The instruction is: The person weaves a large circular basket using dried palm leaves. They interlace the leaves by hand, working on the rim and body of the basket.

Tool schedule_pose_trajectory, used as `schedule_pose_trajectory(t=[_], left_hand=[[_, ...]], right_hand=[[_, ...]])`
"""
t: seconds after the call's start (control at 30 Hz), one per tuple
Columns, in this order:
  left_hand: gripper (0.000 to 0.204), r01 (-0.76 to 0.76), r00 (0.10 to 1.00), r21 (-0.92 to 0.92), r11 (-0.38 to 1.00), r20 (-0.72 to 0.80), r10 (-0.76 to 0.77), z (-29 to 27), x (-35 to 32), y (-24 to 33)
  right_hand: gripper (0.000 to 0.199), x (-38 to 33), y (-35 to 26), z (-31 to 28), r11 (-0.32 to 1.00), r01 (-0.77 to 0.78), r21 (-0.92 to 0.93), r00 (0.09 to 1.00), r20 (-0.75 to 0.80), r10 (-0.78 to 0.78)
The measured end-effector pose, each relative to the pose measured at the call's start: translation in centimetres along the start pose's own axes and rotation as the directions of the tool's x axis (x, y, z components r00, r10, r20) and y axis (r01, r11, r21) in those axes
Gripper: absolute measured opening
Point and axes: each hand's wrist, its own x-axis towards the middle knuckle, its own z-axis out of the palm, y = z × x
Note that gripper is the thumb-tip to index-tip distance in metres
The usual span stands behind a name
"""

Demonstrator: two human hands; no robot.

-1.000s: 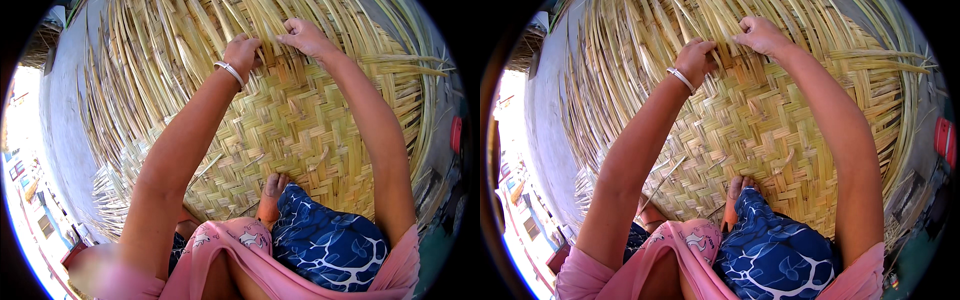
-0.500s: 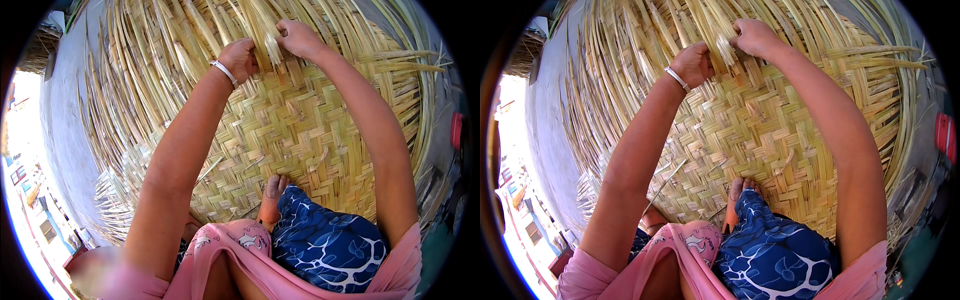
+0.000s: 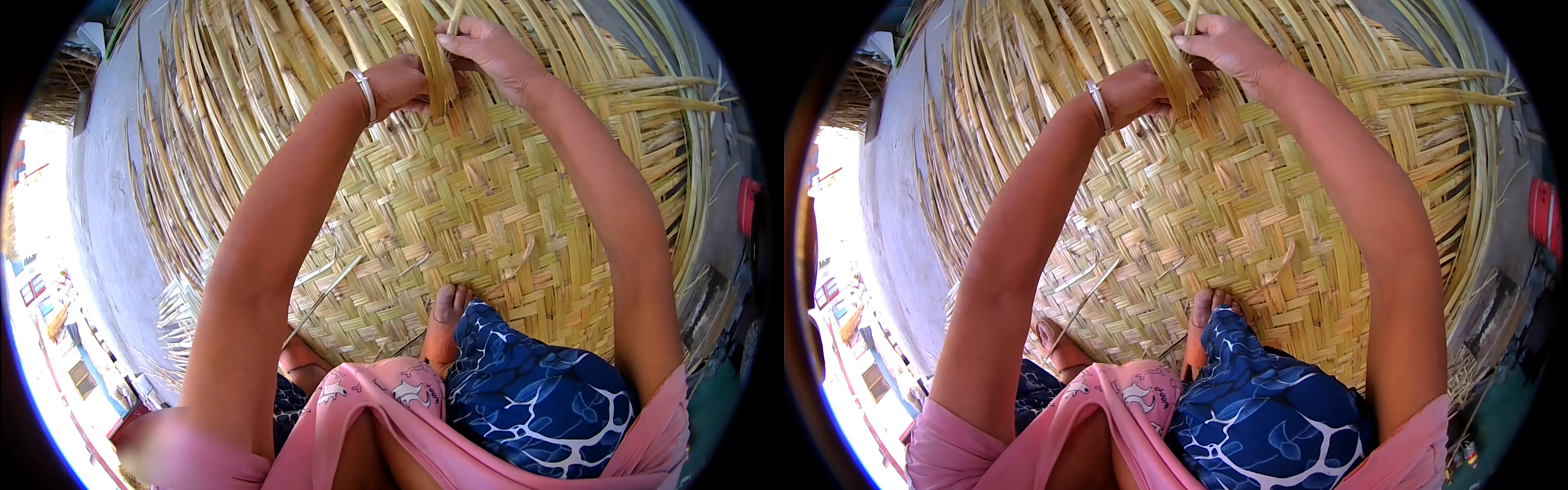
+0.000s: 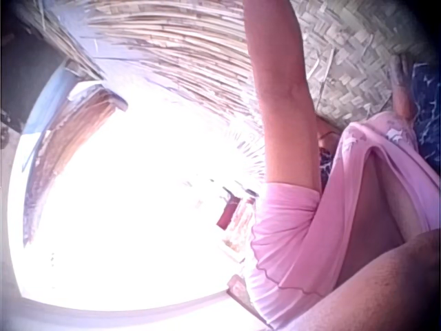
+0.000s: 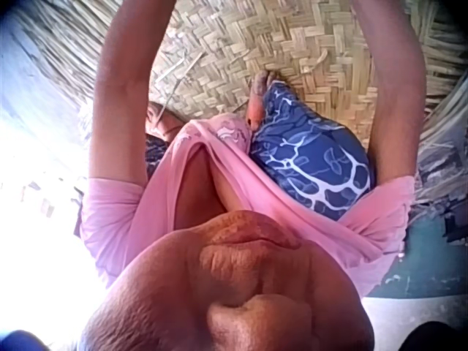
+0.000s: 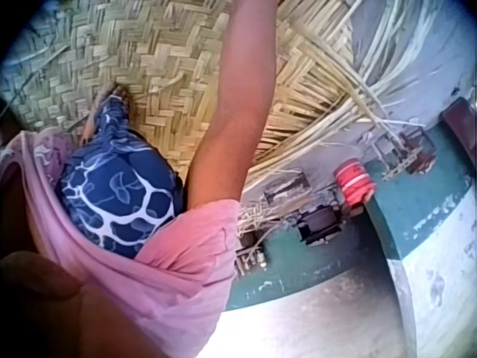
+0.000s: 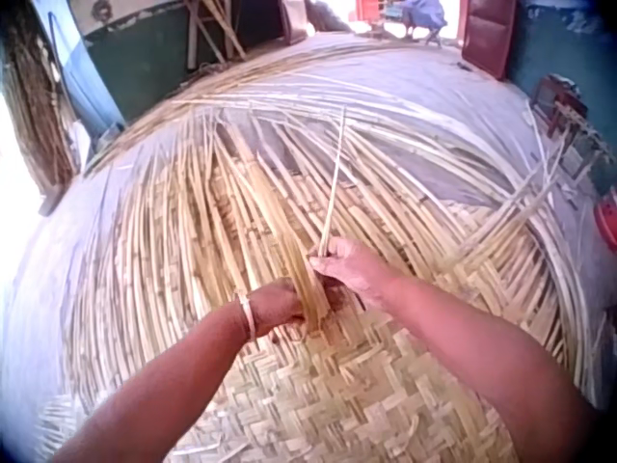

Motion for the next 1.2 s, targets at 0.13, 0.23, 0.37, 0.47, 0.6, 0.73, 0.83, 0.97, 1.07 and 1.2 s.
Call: schedule_pose_trajectory(t=[0.13,0.23,0.37,0.47,0.6,0.73,0.83,0.97,1.07,1.2], left_hand=[[0.028,0.036,0.988,0.070,0.997,-0.153,-0.025,0.0,-0.3,-0.5],[0.025,-0.008,0.982,-0.025,1.000,-0.190,0.003,-0.4,0.1,-2.1],[0.023,0.015,0.966,-0.150,0.989,-0.252,-0.053,0.3,0.2,-3.1],[0.023,0.000,0.960,-0.250,0.968,-0.270,-0.070,0.6,0.1,-4.1],[0.022,-0.066,0.941,-0.342,0.937,-0.334,-0.056,1.3,-0.5,-4.1],[0.021,-0.172,0.453,0.126,0.977,-0.871,0.192,4.6,-1.4,-4.0],[0.023,-0.139,0.418,0.627,0.767,-0.665,0.619,6.8,-1.8,-4.0],[0.033,-0.129,0.733,0.767,0.629,-0.353,0.581,9.3,0.3,-3.1],[0.032,-0.049,0.797,0.792,0.609,-0.336,0.501,9.2,2.4,-2.4],[0.025,0.066,0.840,0.636,0.769,-0.451,0.301,9.9,2.8,-0.7]], right_hand=[[0.027,-1.8,1.3,-1.2,0.994,-0.101,0.051,0.976,-0.186,0.109],[0.020,-3.8,2.8,-1.5,0.989,-0.120,-0.082,0.924,-0.375,0.081],[0.018,-6.1,3.8,-0.7,0.982,-0.123,-0.140,0.887,-0.460,0.046],[0.016,-7.2,4.0,-0.6,0.975,-0.186,-0.125,0.872,-0.478,0.105],[0.016,-8.2,4.2,-0.8,0.978,-0.206,0.021,0.851,-0.489,0.190],[0.016,-8.3,3.5,-2.0,0.988,-0.143,0.055,0.831,-0.536,0.150],[0.015,-8.3,3.7,-4.3,0.995,-0.100,-0.008,0.830,-0.553,0.079],[0.016,-8.7,3.3,-5.8,0.995,-0.086,0.043,0.808,-0.582,0.095],[0.018,-9.3,3.4,-7.0,0.996,-0.033,0.082,0.808,-0.584,0.075],[0.029,-9.0,3.2,-7.9,0.987,-0.005,0.161,0.792,-0.602,0.102]])
